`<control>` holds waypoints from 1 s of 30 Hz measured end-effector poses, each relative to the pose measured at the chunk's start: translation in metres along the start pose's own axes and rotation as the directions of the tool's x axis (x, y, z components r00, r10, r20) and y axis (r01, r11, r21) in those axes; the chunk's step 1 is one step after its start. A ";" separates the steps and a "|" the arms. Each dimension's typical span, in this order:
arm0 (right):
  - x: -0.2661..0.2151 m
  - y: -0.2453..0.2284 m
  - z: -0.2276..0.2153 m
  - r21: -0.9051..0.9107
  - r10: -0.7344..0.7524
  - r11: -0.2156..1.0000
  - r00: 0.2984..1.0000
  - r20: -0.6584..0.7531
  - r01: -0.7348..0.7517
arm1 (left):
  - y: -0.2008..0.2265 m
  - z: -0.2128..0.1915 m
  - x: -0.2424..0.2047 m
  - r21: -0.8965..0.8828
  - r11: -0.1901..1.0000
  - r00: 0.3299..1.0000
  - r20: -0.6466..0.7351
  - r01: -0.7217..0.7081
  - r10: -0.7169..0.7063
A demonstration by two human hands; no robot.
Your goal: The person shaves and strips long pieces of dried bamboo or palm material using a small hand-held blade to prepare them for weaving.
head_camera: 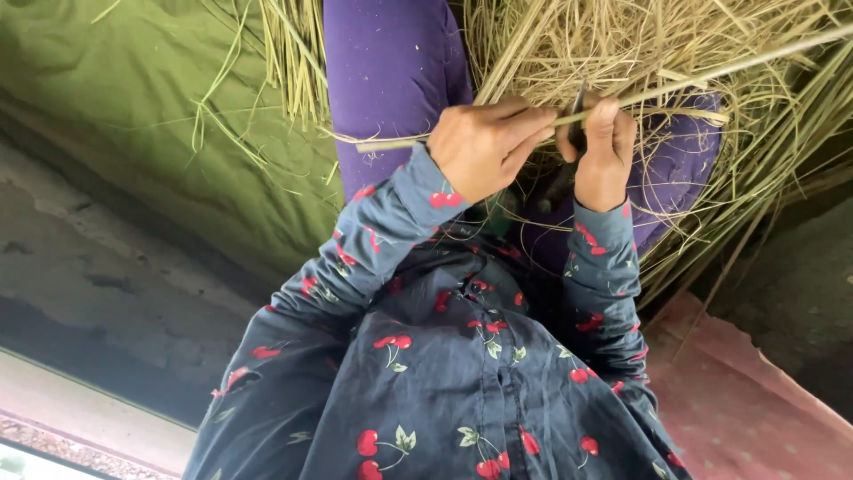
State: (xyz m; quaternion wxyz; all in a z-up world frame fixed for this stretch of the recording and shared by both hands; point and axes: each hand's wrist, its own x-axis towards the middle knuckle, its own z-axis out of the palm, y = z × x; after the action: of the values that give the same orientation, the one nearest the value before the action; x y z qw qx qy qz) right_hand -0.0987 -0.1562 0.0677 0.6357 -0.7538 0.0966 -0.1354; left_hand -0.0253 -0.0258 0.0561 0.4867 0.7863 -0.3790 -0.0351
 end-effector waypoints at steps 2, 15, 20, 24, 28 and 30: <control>-0.002 0.004 -0.001 -0.001 -0.076 0.997 0.997 0.028 0.076 | 0.003 -0.014 0.009 -0.072 0.968 0.971 -0.036 -0.240 0.238; -0.007 0.007 -0.008 0.199 -0.221 0.959 0.972 0.075 0.202 | 0.004 -0.025 0.021 -0.223 0.764 0.791 -0.070 -0.606 0.607; 0.001 -0.001 -0.008 0.127 -0.030 0.992 0.999 0.014 0.028 | 0.016 -0.035 0.002 0.057 0.995 0.997 0.019 -0.076 0.075; 0.005 0.008 -0.003 -0.238 -0.182 0.956 0.983 -0.016 0.173 | 0.020 -0.029 -0.002 0.299 0.951 0.997 -0.038 0.077 -0.069; 0.001 -0.018 0.007 -0.489 0.003 0.872 0.999 0.036 0.015 | 0.006 -0.020 -0.003 0.398 0.910 0.985 0.068 0.118 -0.157; 0.001 -0.019 0.002 -0.510 0.026 0.860 0.999 0.031 -0.007 | -0.008 -0.017 0.001 0.236 0.960 0.986 0.040 0.148 -0.162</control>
State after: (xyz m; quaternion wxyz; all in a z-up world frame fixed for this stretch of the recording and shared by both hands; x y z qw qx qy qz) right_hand -0.0973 -0.1513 0.0863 0.4170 -0.8964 0.1238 -0.0857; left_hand -0.0128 -0.0119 0.0595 0.3758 0.8636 -0.3319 -0.0519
